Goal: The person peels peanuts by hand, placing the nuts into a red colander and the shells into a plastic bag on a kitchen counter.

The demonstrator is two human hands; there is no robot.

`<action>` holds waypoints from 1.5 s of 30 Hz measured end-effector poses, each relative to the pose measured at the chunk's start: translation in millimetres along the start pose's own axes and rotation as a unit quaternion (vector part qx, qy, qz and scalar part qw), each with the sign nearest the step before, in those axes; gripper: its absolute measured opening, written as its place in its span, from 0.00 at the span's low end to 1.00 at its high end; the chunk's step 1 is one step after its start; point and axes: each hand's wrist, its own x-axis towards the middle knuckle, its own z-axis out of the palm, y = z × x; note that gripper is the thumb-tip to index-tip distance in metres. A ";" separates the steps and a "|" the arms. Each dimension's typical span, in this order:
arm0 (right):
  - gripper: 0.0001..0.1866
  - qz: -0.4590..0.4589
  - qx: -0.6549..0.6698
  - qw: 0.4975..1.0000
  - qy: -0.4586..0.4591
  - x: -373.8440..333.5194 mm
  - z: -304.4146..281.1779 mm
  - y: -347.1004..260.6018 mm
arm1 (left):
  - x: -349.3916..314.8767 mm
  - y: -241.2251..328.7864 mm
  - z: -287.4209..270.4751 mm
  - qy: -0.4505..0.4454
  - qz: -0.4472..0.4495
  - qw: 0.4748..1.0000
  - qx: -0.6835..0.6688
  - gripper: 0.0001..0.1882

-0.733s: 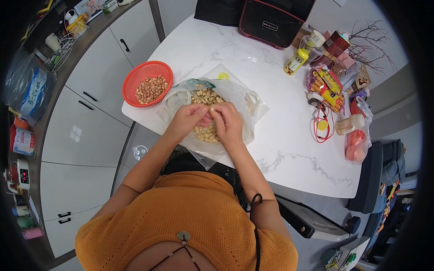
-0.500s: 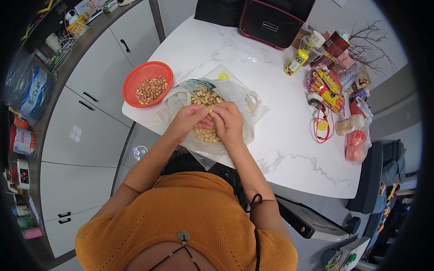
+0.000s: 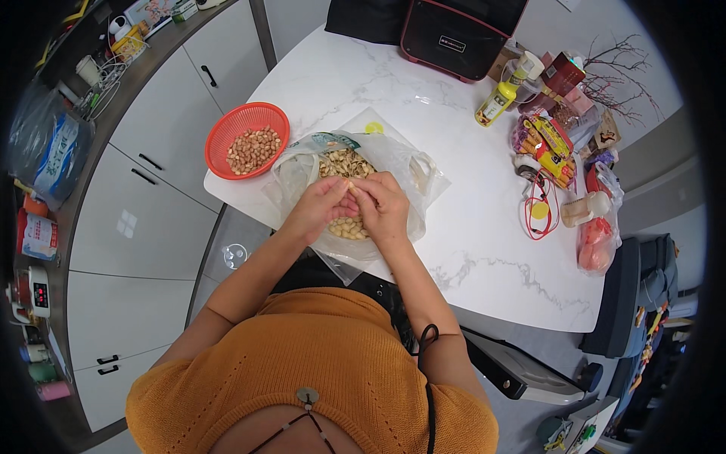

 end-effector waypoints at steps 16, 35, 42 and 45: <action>0.06 -0.024 -0.021 0.999 0.000 3.5 -0.3 3.7 | -0.8 5.2 -1.6 -0.022 -0.010 0.999 -0.026 0.15; 0.05 -0.046 -0.027 0.999 -0.003 3.7 -0.7 2.5 | 1.1 3.4 -1.5 -0.036 -0.009 0.999 -0.015 0.14; 0.05 -0.020 -0.009 1.000 -0.001 2.7 -0.1 2.9 | 0.5 -1.0 3.6 -0.027 0.021 0.999 -0.024 0.14; 0.05 -0.019 -0.004 1.000 0.004 2.6 0.7 3.6 | -0.3 -0.3 6.3 -0.019 0.026 0.999 -0.018 0.14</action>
